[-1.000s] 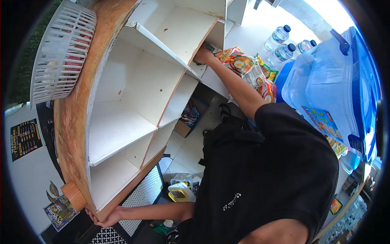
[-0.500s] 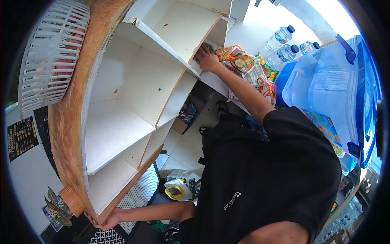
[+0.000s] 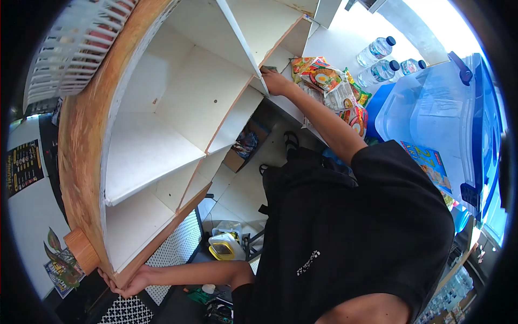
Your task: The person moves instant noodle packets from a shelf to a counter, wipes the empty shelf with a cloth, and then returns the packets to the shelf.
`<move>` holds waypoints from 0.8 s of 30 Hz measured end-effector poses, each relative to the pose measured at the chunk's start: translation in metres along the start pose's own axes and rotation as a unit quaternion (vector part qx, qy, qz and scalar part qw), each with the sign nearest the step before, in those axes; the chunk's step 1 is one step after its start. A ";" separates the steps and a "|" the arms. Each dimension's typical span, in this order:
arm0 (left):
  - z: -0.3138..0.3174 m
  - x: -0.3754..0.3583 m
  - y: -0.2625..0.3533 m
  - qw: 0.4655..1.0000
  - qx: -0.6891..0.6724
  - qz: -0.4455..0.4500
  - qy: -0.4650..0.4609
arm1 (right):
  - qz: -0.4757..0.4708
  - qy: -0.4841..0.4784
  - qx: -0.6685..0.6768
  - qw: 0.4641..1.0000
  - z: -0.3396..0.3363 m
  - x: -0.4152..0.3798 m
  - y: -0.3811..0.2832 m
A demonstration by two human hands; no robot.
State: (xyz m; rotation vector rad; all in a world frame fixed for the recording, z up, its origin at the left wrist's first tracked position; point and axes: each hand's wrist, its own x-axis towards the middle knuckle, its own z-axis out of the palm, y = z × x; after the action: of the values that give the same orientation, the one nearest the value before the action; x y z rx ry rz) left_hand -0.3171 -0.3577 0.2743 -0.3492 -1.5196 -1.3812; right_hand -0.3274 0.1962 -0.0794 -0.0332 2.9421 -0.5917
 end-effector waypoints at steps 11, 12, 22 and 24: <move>0.002 -0.001 0.000 0.999 -0.032 0.006 -0.003 | 0.280 -0.021 0.299 0.912 -0.006 -0.076 -0.069; 0.004 -0.002 0.000 0.999 -0.033 0.005 0.001 | 0.231 -0.002 0.340 0.911 0.001 -0.074 -0.079; 0.010 -0.005 0.002 1.000 -0.029 -0.006 0.009 | 0.146 0.203 0.075 0.965 0.069 0.052 -0.119; 0.011 -0.006 0.003 1.000 -0.017 -0.003 0.018 | 0.152 0.122 0.091 0.977 0.070 0.054 -0.135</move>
State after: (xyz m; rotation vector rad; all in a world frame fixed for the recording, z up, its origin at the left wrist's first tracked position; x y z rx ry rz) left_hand -0.3174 -0.3453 0.2729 -0.3399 -1.4693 -1.4121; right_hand -0.3712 0.0426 -0.0988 0.5367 3.0141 -0.8642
